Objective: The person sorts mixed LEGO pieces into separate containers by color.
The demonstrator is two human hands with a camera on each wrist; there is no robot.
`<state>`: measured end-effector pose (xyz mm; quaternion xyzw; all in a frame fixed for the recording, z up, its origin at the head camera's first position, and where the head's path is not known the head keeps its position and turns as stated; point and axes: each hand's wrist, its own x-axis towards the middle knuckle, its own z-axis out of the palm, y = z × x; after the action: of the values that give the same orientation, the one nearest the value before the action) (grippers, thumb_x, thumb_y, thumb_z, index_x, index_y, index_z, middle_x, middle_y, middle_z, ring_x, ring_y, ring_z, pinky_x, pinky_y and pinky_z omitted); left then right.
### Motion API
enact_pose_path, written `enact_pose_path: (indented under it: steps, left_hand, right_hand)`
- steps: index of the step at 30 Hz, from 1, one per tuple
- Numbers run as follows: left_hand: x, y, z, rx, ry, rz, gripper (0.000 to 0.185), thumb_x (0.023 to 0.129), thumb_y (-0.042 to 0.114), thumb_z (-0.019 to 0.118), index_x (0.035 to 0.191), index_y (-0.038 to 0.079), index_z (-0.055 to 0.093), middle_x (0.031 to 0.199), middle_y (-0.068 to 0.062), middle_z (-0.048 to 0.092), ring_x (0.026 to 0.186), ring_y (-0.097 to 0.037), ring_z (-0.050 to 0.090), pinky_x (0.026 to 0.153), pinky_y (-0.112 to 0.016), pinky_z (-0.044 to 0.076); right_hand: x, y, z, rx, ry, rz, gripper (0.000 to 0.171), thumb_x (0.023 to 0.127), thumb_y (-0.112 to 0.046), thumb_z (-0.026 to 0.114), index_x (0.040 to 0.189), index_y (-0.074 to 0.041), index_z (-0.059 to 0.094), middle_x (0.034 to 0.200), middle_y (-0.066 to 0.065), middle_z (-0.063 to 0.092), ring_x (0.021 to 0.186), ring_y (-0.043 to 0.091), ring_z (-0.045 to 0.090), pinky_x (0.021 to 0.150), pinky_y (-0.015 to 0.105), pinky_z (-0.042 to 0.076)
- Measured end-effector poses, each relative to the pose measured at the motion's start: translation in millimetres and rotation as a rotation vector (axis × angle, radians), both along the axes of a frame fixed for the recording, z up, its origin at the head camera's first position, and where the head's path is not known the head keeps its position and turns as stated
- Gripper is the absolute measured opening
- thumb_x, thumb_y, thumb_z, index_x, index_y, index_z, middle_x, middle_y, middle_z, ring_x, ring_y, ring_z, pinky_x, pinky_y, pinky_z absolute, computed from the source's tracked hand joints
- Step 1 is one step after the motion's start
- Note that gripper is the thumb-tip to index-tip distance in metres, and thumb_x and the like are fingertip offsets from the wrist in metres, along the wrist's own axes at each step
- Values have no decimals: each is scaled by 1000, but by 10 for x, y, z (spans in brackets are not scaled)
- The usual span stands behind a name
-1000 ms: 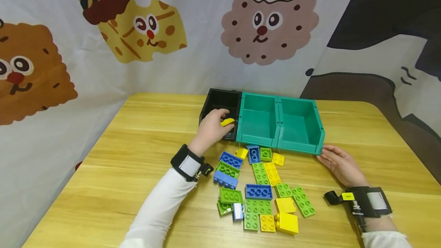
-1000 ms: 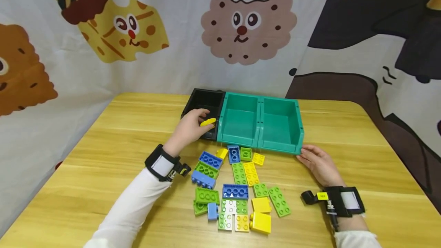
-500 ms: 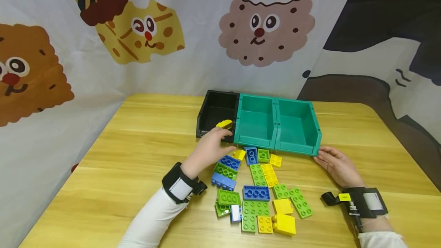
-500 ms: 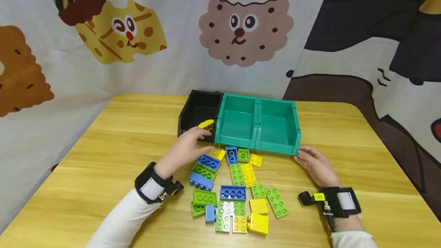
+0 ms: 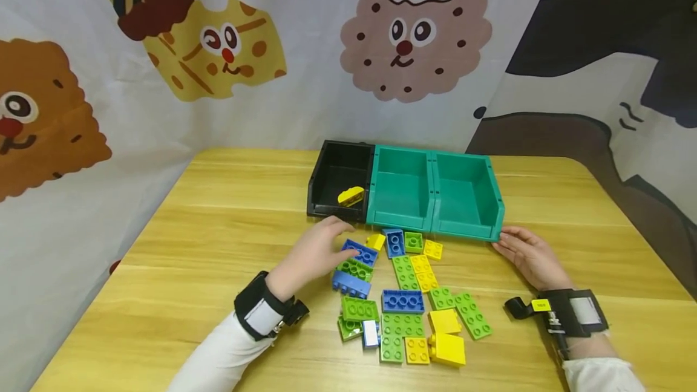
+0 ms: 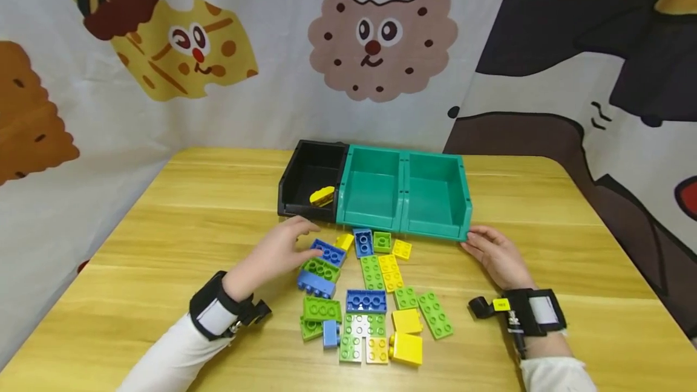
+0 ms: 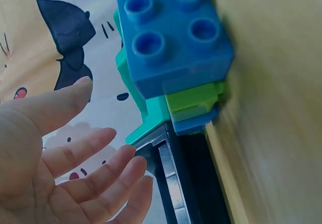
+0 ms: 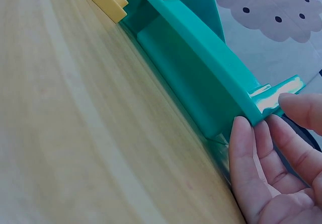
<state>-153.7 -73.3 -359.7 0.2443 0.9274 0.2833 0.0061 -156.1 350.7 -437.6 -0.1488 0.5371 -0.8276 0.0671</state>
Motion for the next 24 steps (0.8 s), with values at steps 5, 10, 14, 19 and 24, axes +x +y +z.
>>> enact_pose_path:
  steps: [5,10,14,19,24]
  left_hand:
    - [99,-86,-33,-13,18,-53,45,81,27,75,117,4,63,112,-11,63,100,-25,61,88,-38,52]
    - [228,-150,-48,-54,23,-95,44,81,26,74,118,5,63,112,-7,62,100,-19,60,88,-35,52]
    - [317,-198,-82,-82,26,-126,46,81,26,74,120,5,62,113,-6,62,100,-18,61,89,-34,52]
    - [365,-236,-118,-120,5,-169,48,80,24,75,121,3,61,115,-9,62,103,-22,61,91,-37,51]
    - [383,-252,-135,-143,14,-207,42,79,19,75,117,5,63,112,-8,63,99,-19,62,88,-34,52]
  right_hand:
    - [-4,-6,-2,28,-5,-15,30,99,6,36,110,-4,62,105,1,62,99,10,64,90,22,51]
    - [-8,-11,2,22,-7,-12,30,99,6,36,110,-4,62,105,2,62,99,10,63,90,22,50]
    - [-2,-10,0,24,-5,-10,30,99,6,35,110,-4,62,105,2,62,100,10,63,90,22,50]
    - [1,-1,-2,24,-4,-8,32,99,7,34,110,-4,62,106,2,62,100,10,63,90,22,50]
    - [-2,-12,0,25,-12,-14,31,99,6,35,109,-5,62,105,2,63,99,10,64,90,22,50]
